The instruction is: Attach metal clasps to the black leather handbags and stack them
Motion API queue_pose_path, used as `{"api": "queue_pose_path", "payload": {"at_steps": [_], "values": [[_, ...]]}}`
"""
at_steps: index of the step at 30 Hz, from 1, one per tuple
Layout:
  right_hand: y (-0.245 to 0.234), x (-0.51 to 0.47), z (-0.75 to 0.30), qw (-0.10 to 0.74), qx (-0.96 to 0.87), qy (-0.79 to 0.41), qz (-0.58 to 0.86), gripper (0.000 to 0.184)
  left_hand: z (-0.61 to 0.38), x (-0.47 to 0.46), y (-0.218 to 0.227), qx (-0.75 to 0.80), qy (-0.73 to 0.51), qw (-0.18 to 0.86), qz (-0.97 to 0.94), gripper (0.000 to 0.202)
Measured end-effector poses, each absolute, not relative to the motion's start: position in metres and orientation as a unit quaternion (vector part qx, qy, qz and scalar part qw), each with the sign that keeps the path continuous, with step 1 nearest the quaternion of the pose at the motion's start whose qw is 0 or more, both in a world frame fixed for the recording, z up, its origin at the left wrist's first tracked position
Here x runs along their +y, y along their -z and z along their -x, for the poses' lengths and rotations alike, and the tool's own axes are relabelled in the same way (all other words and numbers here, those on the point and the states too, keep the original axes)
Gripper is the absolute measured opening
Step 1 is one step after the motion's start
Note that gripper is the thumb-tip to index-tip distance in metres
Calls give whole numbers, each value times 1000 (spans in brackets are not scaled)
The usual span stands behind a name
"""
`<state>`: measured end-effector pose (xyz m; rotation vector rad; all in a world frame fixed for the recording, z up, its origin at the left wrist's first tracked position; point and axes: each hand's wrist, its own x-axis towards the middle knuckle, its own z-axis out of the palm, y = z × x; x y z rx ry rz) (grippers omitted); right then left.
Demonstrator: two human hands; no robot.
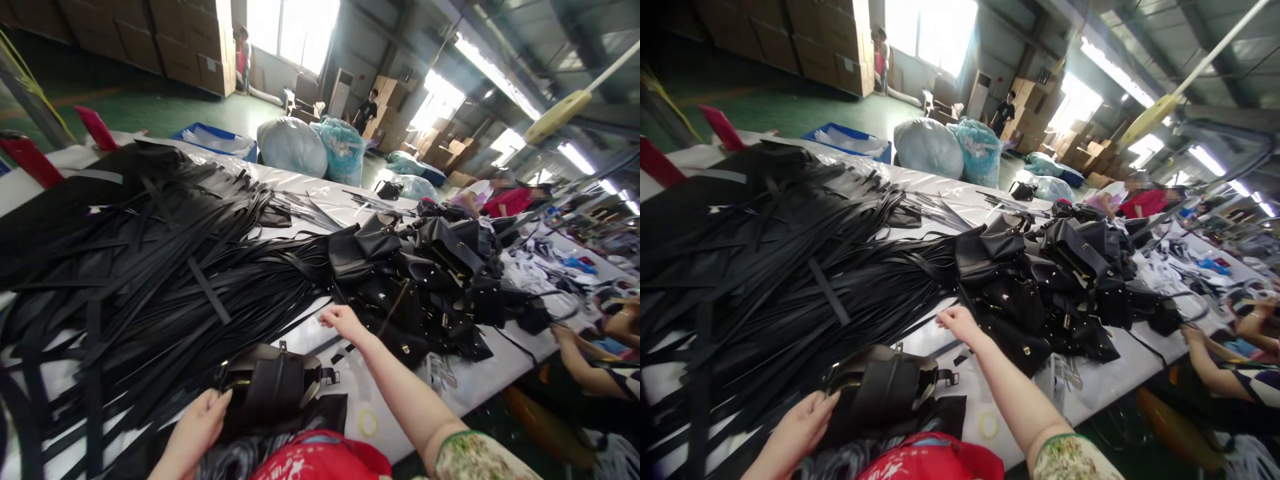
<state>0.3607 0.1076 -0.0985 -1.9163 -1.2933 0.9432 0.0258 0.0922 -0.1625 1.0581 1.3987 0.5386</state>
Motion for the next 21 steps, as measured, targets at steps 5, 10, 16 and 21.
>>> {"api": "queue_pose_path", "payload": {"at_steps": [5, 10, 16, 21], "values": [[21, 164, -472, 356, -461, -141, 801, 43, -36, 116, 151, 571, -307, 666, -370, 59], [-17, 219, -544, 173, -431, 12, 886, 76, -34, 118, 135, 578, -311, 666, -355, 62], [30, 236, -521, -90, -453, 97, 881, 59, -25, 95, 126, 602, -328, 658, -310, 64], [-3, 234, -510, -72, -477, 95, 871, 28, 0, 74, 115, 617, -336, 632, -328, 62]]}}
